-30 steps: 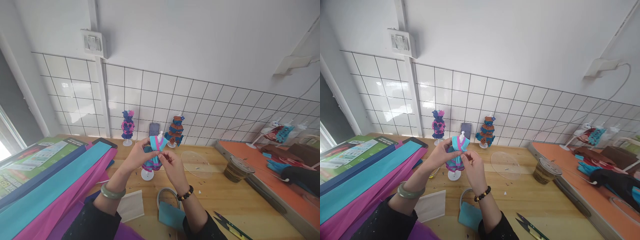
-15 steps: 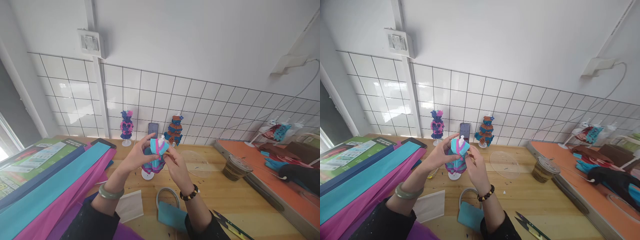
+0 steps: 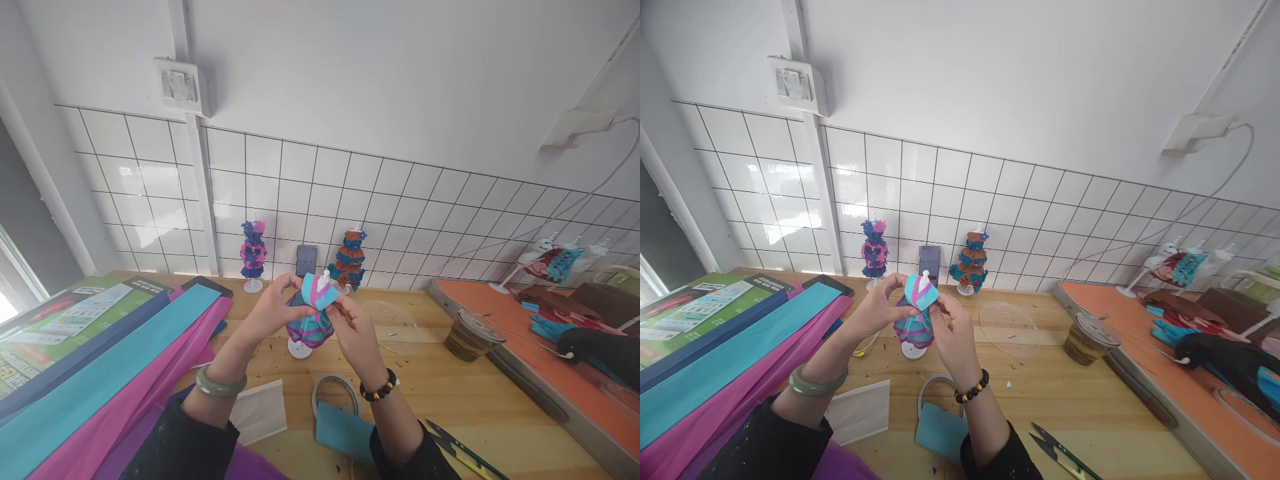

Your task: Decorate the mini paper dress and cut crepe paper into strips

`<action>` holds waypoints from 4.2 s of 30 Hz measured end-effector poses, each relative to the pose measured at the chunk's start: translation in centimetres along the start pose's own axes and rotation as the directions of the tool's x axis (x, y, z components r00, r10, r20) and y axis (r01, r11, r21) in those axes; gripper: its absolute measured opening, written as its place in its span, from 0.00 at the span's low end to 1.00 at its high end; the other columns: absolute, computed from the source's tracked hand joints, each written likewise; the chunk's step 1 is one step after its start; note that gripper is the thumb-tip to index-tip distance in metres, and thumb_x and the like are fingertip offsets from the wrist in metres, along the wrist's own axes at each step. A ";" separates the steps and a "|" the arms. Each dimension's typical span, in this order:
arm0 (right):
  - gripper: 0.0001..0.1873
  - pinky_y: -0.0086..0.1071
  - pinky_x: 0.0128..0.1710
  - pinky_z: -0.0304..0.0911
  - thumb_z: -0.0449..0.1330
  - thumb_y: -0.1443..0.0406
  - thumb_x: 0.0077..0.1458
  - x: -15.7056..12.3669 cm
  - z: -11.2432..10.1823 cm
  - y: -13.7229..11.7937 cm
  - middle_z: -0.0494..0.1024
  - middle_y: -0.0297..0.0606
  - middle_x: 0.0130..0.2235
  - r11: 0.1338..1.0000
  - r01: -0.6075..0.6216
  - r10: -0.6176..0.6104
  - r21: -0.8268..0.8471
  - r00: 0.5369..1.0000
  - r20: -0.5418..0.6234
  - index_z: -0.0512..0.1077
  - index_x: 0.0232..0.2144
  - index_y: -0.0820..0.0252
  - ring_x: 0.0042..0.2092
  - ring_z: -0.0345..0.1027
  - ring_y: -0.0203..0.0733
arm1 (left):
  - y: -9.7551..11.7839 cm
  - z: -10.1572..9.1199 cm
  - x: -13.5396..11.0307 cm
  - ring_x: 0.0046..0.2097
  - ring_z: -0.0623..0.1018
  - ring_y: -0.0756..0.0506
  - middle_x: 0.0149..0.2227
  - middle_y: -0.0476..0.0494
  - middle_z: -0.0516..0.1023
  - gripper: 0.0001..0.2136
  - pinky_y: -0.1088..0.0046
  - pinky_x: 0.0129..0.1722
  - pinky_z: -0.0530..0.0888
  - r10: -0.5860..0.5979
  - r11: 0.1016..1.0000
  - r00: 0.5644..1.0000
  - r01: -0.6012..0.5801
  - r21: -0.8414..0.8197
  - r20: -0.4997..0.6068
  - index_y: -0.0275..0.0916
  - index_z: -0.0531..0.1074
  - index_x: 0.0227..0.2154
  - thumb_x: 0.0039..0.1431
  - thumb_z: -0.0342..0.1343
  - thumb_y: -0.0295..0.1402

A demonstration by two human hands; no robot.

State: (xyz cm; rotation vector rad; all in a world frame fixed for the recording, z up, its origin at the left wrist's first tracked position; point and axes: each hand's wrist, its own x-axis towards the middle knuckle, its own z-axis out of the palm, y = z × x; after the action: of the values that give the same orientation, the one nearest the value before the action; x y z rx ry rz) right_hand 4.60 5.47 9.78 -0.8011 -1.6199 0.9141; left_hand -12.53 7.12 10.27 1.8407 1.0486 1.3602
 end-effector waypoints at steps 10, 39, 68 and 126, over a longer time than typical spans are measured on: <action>0.15 0.35 0.41 0.66 0.54 0.65 0.53 0.1 -0.1 -0.7 0.72 0.40 0.45 0.995 0.024 -0.025 -0.101 1.000 -0.003 0.71 0.44 0.55 0.43 0.67 0.42 | 1.2 -0.9 -0.1 0.41 0.70 0.45 0.37 0.45 0.72 0.11 0.69 0.45 0.68 0.062 0.994 0.975 -0.040 -0.106 0.212 0.39 0.75 0.32 0.45 0.63 0.36; 0.11 0.29 0.29 0.64 0.55 0.62 0.54 -0.5 -0.1 -2.1 0.72 0.38 0.41 0.994 0.057 -0.049 -0.089 0.995 0.084 0.72 0.40 0.55 0.30 0.63 0.33 | -2.3 -2.8 -0.6 0.41 0.74 0.42 0.41 0.41 0.76 0.17 0.66 0.39 0.73 -0.084 0.931 0.883 0.235 -0.279 0.461 0.38 0.75 0.37 0.40 0.65 0.34; 0.13 0.39 0.40 0.63 0.48 0.69 0.58 -0.8 0.0 -1.7 0.72 0.42 0.37 0.732 0.419 -0.417 -0.537 0.899 0.133 0.72 0.39 0.59 0.40 0.64 0.43 | -1.4 -2.5 -0.5 0.36 0.74 0.44 0.44 0.40 0.73 0.23 0.72 0.29 0.71 -0.085 0.906 0.877 0.266 -0.331 0.472 0.39 0.72 0.44 0.41 0.64 0.33; 0.13 0.33 0.33 0.62 0.54 0.58 0.55 0.4 -1.2 -0.2 0.71 0.38 0.36 0.949 0.015 0.001 -0.315 0.999 0.051 0.71 0.38 0.58 0.35 0.63 0.39 | 1.1 -0.1 -0.4 0.44 0.73 0.42 0.43 0.42 0.72 0.23 0.64 0.40 0.72 -0.124 0.992 0.970 0.129 -0.008 0.211 0.40 0.66 0.44 0.43 0.63 0.39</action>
State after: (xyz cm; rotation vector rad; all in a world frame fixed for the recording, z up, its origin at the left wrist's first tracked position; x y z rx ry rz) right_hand 5.65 5.90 10.30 -0.9960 -1.8398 0.6818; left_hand -12.47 6.22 11.03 1.8230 1.0173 1.0726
